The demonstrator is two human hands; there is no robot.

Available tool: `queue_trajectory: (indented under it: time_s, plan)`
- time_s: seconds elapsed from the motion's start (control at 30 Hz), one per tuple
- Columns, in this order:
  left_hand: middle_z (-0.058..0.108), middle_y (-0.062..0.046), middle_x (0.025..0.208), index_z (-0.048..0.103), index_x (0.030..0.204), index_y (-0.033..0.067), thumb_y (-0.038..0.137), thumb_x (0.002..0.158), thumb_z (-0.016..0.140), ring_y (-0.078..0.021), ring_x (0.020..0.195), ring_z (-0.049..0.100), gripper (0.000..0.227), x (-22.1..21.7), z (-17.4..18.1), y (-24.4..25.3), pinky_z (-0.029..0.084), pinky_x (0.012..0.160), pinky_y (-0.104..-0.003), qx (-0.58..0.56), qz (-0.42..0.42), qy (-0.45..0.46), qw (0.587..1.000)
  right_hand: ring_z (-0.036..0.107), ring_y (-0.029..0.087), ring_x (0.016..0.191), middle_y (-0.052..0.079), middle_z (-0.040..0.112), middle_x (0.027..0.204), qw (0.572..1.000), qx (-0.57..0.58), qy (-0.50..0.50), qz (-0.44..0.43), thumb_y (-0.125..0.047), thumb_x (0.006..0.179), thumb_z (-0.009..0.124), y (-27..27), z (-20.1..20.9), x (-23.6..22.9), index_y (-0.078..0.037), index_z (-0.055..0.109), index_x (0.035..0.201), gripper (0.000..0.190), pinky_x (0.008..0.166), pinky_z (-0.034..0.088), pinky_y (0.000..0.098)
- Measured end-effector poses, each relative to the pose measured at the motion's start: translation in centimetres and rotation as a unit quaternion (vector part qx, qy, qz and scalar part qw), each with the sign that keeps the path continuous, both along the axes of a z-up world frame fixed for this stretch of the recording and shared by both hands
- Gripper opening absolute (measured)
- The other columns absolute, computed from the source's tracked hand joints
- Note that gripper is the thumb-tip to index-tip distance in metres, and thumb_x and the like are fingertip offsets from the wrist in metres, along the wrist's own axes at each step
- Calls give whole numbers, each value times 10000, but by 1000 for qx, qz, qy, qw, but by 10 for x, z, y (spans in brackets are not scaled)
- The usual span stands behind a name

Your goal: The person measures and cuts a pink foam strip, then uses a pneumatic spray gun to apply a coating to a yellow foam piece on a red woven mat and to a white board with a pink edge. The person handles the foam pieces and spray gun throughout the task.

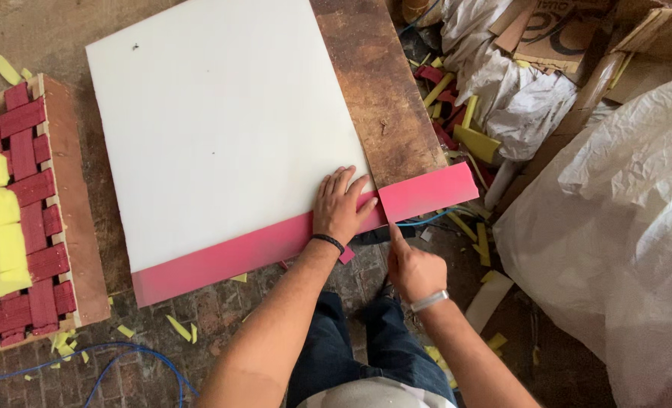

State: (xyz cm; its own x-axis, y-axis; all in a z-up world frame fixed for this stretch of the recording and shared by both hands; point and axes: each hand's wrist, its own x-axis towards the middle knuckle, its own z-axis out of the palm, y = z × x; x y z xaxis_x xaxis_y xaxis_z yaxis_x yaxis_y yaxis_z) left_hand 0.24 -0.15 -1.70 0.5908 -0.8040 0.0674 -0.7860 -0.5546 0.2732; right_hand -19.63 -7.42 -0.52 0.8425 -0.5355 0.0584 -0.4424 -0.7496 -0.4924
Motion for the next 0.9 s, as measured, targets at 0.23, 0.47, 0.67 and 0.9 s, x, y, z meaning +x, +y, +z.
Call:
queue_trajectory:
  time_s: [0.23, 0.47, 0.67, 0.9]
  plan:
    - [522, -138, 1485, 625, 1363, 143, 456, 916, 683, -322, 1422, 426, 550, 0, 2, -1, 273, 1210, -496, 4, -14, -3, 1000, 661, 324, 494, 113, 683, 599, 997, 21, 73, -14, -301, 918, 612, 10, -1, -21, -217, 558, 1423, 515, 456, 512, 482]
    - [529, -132, 1477, 629, 1350, 144, 442, 929, 684, -325, 1417, 438, 519, 2, -2, -4, 286, 1208, -506, 4, -14, -9, 1000, 668, 330, 503, 113, 689, 620, 995, 36, 91, -20, -313, 920, 602, 23, -13, -38, -240, 539, 1450, 538, 472, 532, 491]
    - [471, -100, 1528, 645, 1313, 284, 317, 936, 670, -316, 1446, 414, 379, -8, -9, 4, 276, 1222, -524, 46, -61, -26, 997, 678, 320, 520, 105, 688, 601, 992, 47, 113, -24, -301, 905, 609, 15, -21, -23, -266, 559, 1428, 526, 497, 539, 482]
    - [428, -69, 1582, 686, 1267, 457, 126, 943, 620, -300, 1465, 389, 468, -9, -9, 5, 286, 1210, -545, 53, -147, -86, 984, 674, 320, 510, 116, 693, 622, 995, 18, 91, -33, -313, 909, 610, 36, -28, -53, -261, 552, 1452, 548, 461, 531, 474]
